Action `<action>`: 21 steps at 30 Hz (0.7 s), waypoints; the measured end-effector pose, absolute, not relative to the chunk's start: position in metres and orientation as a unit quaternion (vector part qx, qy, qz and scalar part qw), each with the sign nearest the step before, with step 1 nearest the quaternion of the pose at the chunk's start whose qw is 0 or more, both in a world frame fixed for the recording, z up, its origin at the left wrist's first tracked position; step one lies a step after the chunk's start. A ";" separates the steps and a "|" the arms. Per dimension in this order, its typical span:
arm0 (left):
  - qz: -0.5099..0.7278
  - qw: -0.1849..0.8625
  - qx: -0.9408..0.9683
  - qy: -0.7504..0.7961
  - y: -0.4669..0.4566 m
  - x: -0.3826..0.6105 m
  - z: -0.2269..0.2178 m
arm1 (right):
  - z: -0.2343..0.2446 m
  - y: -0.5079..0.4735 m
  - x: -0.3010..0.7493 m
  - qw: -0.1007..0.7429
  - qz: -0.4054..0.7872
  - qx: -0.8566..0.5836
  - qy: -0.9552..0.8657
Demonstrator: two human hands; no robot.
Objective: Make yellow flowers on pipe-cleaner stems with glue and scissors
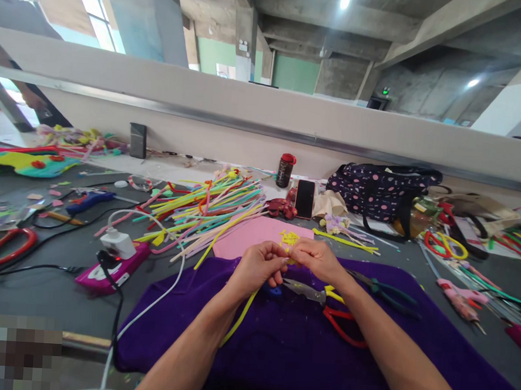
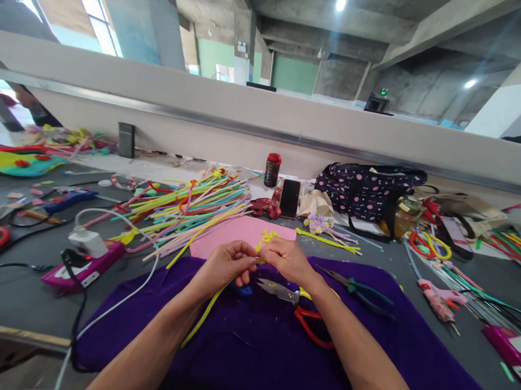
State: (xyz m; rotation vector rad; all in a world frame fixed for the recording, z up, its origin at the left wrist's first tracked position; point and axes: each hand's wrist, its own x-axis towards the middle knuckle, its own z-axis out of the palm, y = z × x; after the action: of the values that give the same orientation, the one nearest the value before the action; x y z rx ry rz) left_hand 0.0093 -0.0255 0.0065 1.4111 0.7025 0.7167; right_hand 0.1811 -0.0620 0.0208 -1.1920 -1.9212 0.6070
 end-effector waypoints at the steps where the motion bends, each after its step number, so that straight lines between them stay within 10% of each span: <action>1: 0.317 0.651 0.617 0.309 -0.026 0.009 0.008 | 0.021 -0.062 0.181 0.395 0.234 -0.465 -0.757; 8: 0.346 0.685 0.573 0.289 -0.023 0.004 0.013 | 0.018 -0.056 0.188 0.533 0.296 -0.524 -0.595; 21: 0.433 0.780 0.382 0.240 -0.024 0.002 0.014 | 0.014 -0.069 0.149 0.536 0.458 -0.473 -0.528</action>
State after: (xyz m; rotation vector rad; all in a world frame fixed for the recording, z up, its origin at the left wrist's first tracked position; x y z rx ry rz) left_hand 0.0017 -0.0235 0.0142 0.8261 0.5195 0.9351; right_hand 0.1491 -0.0694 0.0141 -1.1265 -1.2579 1.0909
